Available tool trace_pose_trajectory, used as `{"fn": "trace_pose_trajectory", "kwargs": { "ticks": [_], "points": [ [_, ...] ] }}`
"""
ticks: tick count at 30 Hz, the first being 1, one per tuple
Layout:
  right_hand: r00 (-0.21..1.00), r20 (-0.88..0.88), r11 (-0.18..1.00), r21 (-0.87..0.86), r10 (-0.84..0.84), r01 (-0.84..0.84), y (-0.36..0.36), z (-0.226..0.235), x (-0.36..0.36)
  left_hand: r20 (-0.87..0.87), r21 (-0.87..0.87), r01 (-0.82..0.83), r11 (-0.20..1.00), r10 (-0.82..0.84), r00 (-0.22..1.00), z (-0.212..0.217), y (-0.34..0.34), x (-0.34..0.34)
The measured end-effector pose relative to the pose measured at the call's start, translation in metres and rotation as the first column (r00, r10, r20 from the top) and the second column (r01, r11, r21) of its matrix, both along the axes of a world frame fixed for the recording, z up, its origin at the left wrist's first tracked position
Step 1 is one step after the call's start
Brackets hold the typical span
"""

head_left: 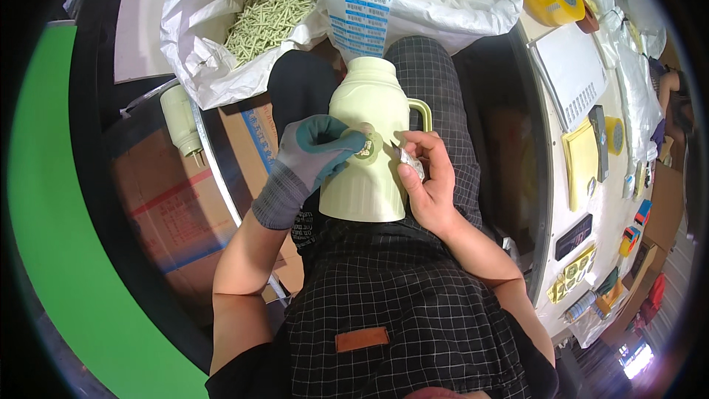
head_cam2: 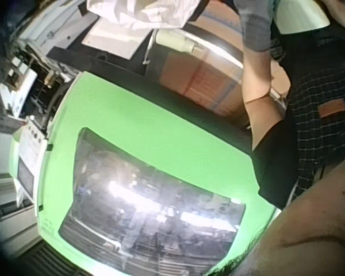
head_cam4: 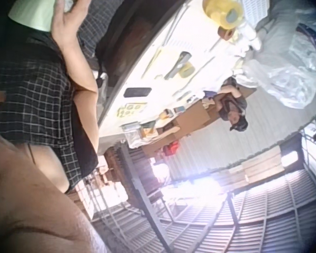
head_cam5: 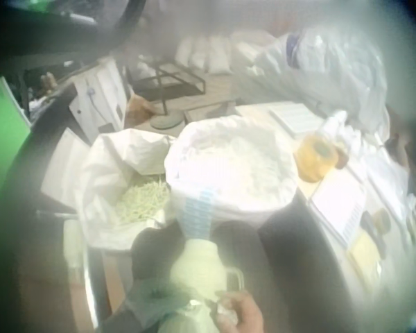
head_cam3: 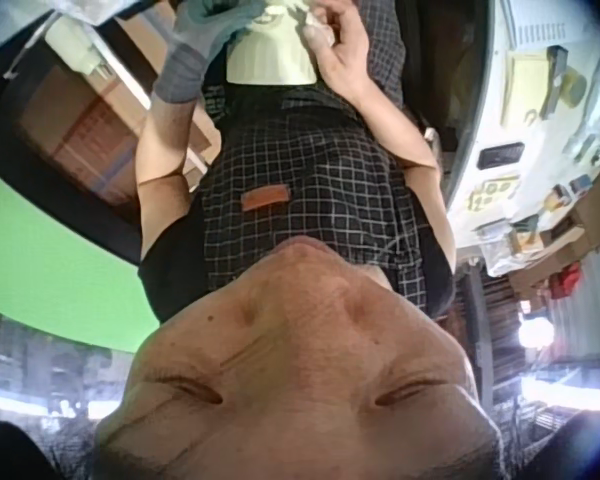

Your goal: The person picks up a round green sticker from a sheet, applies it to the side of a large plastic container, and then places a smaller rectangular sticker onto the same container.

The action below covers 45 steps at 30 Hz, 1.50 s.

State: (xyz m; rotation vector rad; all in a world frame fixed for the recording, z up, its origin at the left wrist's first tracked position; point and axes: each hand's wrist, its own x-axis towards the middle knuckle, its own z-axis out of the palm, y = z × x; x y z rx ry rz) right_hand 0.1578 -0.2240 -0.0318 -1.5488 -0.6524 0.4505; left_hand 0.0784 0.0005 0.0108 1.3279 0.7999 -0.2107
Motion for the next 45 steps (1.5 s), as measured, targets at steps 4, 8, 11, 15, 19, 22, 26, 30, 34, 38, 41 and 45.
{"fn": "trace_pose_trajectory", "kwargs": {
  "ticks": [4, 8, 11, 15, 19, 22, 26, 30, 34, 38, 41, 45],
  "points": [
    [0.960, 0.267, 0.992, -0.117, 0.084, -0.055, 0.003, 0.008, 0.003, -0.014, 0.259, 0.073, 0.963, -0.072, 0.997, -0.002, -0.009, 0.000],
    [0.903, 0.353, 0.946, -0.290, 0.244, -0.142, 0.007, 0.017, -0.001, -0.247, 0.659, 0.329, 0.676, -0.218, 0.944, 0.014, -0.012, 0.009],
    [0.869, 0.383, 0.918, -0.358, 0.313, -0.172, 0.001, 0.024, -0.006, -0.376, 0.695, 0.431, 0.576, -0.219, 0.900, 0.030, 0.002, 0.004],
    [0.847, 0.478, 0.917, -0.399, 0.230, -0.024, -0.016, 0.022, -0.019, -0.365, 0.739, 0.401, 0.542, -0.178, 0.914, -0.002, 0.002, -0.023],
    [0.775, 0.614, 0.958, -0.283, 0.151, 0.038, -0.024, 0.018, 0.000, 0.082, 0.654, 0.060, 0.754, -0.149, 0.985, -0.038, -0.004, -0.056],
    [0.822, 0.567, 0.981, -0.183, 0.055, 0.061, -0.047, 0.042, 0.031, 0.173, 0.474, -0.087, 0.876, 0.004, 0.985, -0.056, -0.007, -0.066],
    [0.577, 0.765, 0.889, -0.012, -0.287, 0.458, -0.112, 0.063, 0.082, 0.069, 0.370, -0.065, 0.927, 0.042, 0.997, -0.063, -0.015, -0.054],
    [0.113, 0.915, 0.654, 0.187, -0.388, 0.733, -0.185, 0.077, 0.191, 0.020, 0.509, 0.001, 0.861, -0.013, 1.000, -0.071, -0.020, -0.049],
    [-0.103, 0.907, 0.347, 0.259, -0.408, 0.901, -0.256, 0.125, 0.330, 0.032, 0.500, 0.043, 0.865, -0.068, 0.997, -0.070, -0.024, -0.039],
    [0.130, 0.876, 0.227, -0.024, -0.465, 0.974, -0.235, 0.087, 0.382, 0.057, 0.372, -0.078, 0.925, 0.061, 0.996, -0.078, -0.014, -0.047],
    [0.371, 0.856, 0.358, -0.241, -0.359, 0.902, -0.206, -0.007, 0.352, 0.447, 0.393, -0.366, 0.844, 0.172, 0.878, -0.080, -0.008, -0.085],
    [0.333, 0.940, 0.011, -0.335, 0.077, 0.942, -0.302, -0.050, 0.287, 0.265, 0.447, -0.486, 0.751, 0.408, 0.874, -0.104, 0.026, -0.069]
  ]
}}
